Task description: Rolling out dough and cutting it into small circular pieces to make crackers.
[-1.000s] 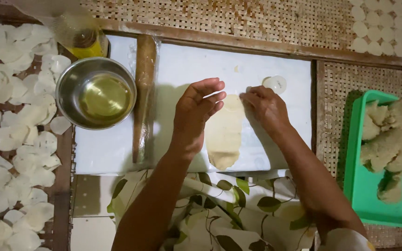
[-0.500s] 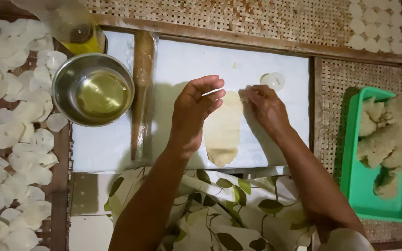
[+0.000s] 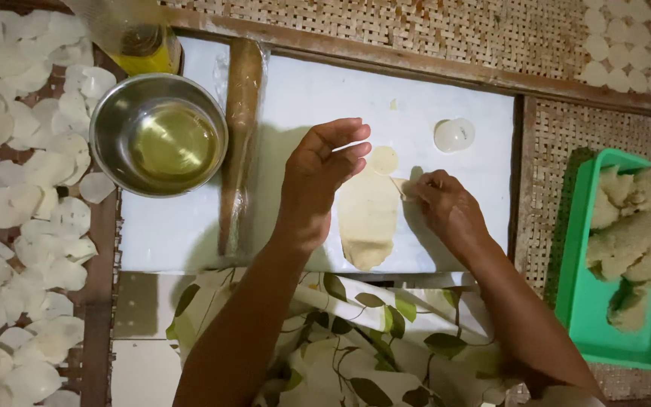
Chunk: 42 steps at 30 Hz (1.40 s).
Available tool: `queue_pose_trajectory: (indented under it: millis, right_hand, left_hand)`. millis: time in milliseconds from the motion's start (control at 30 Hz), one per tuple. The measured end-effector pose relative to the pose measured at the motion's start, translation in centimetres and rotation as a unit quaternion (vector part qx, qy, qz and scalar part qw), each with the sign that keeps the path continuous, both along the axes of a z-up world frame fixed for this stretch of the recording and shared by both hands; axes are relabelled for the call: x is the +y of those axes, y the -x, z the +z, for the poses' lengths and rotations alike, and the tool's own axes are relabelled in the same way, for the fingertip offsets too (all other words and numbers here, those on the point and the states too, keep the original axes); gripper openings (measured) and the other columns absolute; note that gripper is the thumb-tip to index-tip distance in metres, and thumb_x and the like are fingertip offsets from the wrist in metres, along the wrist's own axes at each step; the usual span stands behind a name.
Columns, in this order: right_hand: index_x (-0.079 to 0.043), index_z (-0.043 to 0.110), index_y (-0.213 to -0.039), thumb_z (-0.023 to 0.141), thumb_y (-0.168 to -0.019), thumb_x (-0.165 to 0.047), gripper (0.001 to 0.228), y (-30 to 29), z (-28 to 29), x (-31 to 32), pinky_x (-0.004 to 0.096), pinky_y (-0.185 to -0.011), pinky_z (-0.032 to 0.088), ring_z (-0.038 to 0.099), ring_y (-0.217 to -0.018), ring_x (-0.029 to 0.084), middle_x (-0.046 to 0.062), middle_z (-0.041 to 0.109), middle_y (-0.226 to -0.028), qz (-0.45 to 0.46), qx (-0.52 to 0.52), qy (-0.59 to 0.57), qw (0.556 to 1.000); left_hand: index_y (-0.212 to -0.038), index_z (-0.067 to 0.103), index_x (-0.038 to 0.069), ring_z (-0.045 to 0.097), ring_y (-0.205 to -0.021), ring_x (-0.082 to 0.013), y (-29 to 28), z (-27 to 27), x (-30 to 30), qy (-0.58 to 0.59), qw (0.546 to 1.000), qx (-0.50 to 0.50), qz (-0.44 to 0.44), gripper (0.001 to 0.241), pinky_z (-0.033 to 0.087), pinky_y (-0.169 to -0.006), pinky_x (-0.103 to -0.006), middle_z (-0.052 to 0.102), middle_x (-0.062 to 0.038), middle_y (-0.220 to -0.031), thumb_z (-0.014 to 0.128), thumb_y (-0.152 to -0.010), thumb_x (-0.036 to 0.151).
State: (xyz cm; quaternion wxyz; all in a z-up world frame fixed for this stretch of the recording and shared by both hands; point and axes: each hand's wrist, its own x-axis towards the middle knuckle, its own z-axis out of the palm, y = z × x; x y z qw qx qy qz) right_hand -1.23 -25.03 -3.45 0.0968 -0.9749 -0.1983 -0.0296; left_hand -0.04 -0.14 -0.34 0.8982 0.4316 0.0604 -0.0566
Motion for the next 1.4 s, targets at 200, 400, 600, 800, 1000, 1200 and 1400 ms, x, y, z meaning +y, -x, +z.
queue_pose_trajectory:
  millis: [200,400,600,800,1000,1200,1400]
  right_hand:
    - [-0.016,0.072,-0.100,0.076,-0.089,-0.013,0.011,-1.2,-0.9,-1.6,0.044,-0.073,0.061,0.071,-0.092,0.032,0.008,0.065,-0.104,-0.040,0.042,0.020,0.998]
    - [-0.011,0.072,-0.106,0.063,-0.097,-0.004,0.014,-3.3,0.3,-2.6,0.051,-0.072,0.058,0.072,-0.092,0.040,0.016,0.070,-0.101,-0.060,0.085,0.010,0.994]
    - [-0.011,0.070,-0.103,0.075,-0.091,-0.017,0.014,-6.0,0.1,1.3,0.053,-0.070,0.057,0.069,-0.088,0.040,0.016,0.067,-0.098,-0.012,0.038,0.000,0.999]
    - [-0.009,0.070,-0.098,0.079,-0.086,-0.016,0.016,-6.5,-0.3,3.5,0.050,-0.069,0.058,0.070,-0.085,0.039,0.016,0.068,-0.095,0.015,0.041,0.038,0.998]
    - [-0.011,0.069,-0.102,0.078,-0.088,-0.018,0.018,-6.5,-0.3,3.5,0.048,-0.070,0.059,0.069,-0.088,0.035,0.012,0.066,-0.096,0.033,0.040,0.058,0.997]
    - [-0.011,0.068,-0.103,0.075,-0.091,-0.015,0.014,-7.3,-0.8,3.1,0.055,-0.070,0.057,0.069,-0.086,0.042,0.018,0.066,-0.092,0.014,0.103,-0.022,0.994]
    - [-0.012,0.070,-0.100,0.077,-0.090,-0.024,0.017,-7.1,-1.4,3.4,0.049,-0.069,0.059,0.070,-0.086,0.035,0.013,0.068,-0.093,0.011,0.055,0.018,0.998]
  left_hand:
    - [-0.129,0.066,0.010,0.070,-0.114,-0.0214,0.1,-0.1,0.0,0.011,1.000,-0.018,-0.001,0.040,0.057,-0.098,-0.0336,0.070,-0.014,-0.125,0.071,-0.089,0.003]
    - [-0.130,0.065,0.010,0.069,-0.116,-0.0235,-0.2,-0.4,0.2,0.018,1.000,-0.026,0.001,0.043,0.056,-0.099,-0.0349,0.069,-0.016,-0.126,0.069,-0.088,0.001]
    - [-0.131,0.066,0.009,0.068,-0.117,-0.0251,-0.3,-0.4,0.2,0.020,0.999,-0.026,0.001,0.044,0.056,-0.099,-0.0367,0.069,-0.017,-0.127,0.066,-0.089,-0.002]
    - [-0.133,0.065,0.009,0.068,-0.115,-0.0242,-0.4,-0.9,0.3,0.058,0.997,-0.043,0.003,0.047,0.056,-0.099,-0.0364,0.069,-0.017,-0.126,0.069,-0.088,-0.002]
    - [-0.133,0.065,0.009,0.068,-0.115,-0.0242,-0.4,-1.1,0.6,0.050,0.998,-0.047,0.002,0.045,0.056,-0.099,-0.0366,0.069,-0.018,-0.126,0.068,-0.089,-0.002]
    - [-0.133,0.064,0.008,0.066,-0.116,-0.0238,-0.2,-0.8,0.7,0.046,0.998,-0.050,0.003,0.044,0.054,-0.100,-0.0362,0.068,-0.018,-0.126,0.067,-0.090,-0.001]
    - [-0.133,0.065,0.009,0.067,-0.117,-0.0251,-0.2,-1.0,0.6,0.046,0.998,-0.052,-0.001,0.044,0.055,-0.100,-0.0375,0.069,-0.018,-0.127,0.068,-0.090,-0.001]
